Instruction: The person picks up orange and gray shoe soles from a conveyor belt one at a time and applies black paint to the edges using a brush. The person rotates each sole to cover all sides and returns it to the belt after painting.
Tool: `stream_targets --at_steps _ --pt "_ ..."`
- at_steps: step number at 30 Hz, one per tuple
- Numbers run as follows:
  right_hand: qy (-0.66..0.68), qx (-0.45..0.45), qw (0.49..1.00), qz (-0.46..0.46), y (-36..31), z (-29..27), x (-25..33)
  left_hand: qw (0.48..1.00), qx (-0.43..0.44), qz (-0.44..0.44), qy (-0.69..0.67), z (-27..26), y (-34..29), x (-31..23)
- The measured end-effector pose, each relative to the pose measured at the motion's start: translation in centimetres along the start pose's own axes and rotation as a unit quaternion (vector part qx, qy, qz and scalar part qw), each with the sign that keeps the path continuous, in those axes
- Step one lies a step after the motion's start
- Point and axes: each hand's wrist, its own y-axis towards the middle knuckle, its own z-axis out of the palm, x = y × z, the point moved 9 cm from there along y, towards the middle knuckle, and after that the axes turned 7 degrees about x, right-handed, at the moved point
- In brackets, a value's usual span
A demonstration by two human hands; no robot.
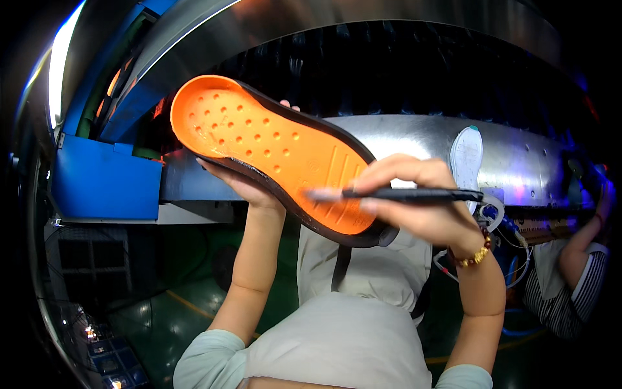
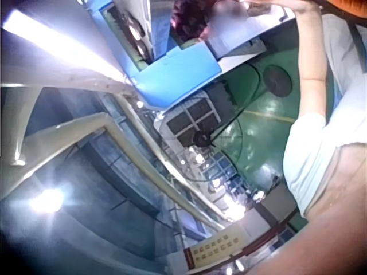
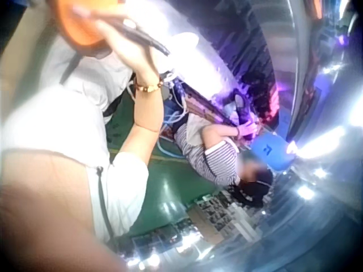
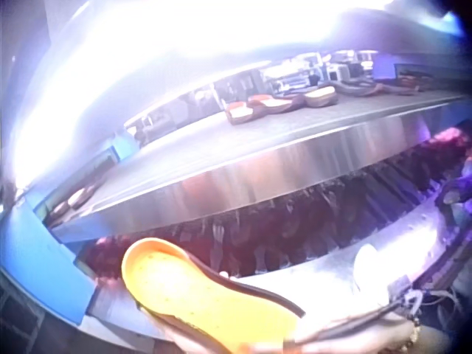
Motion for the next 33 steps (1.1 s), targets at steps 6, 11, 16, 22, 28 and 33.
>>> stream_targets --at_steps 6,11,16,22,28,33 --pt "-0.036 0.156 0.986 -0.038 -1.7 2.8 0.9 0.993 -0.063 0.035 0.088 -1.3 0.3 -2.2" --pt "-0.156 0.068 0.985 -0.008 -2.4 0.4 -0.6 0.995 -0.063 0.045 0.07 -1.8 0.1 -2.5" --pt "0.083 0.136 0.987 0.013 -3.0 0.6 -2.0 0.994 -0.039 0.013 0.106 -0.7 1.5 -3.0" --pt "0.34 -0.032 0.94 0.027 -2.2 -0.3 -3.3 0.992 0.019 -0.117 0.035 4.6 1.0 -0.8" --pt "0.207 -0.034 0.978 0.022 -2.1 2.9 -0.8 0.994 0.041 -0.096 -0.041 3.2 -4.9 3.4" --pt "-0.079 -0.114 0.988 -0.075 -2.5 3.1 2.4 0.986 -0.041 -0.095 -0.13 1.6 -4.6 3.5"
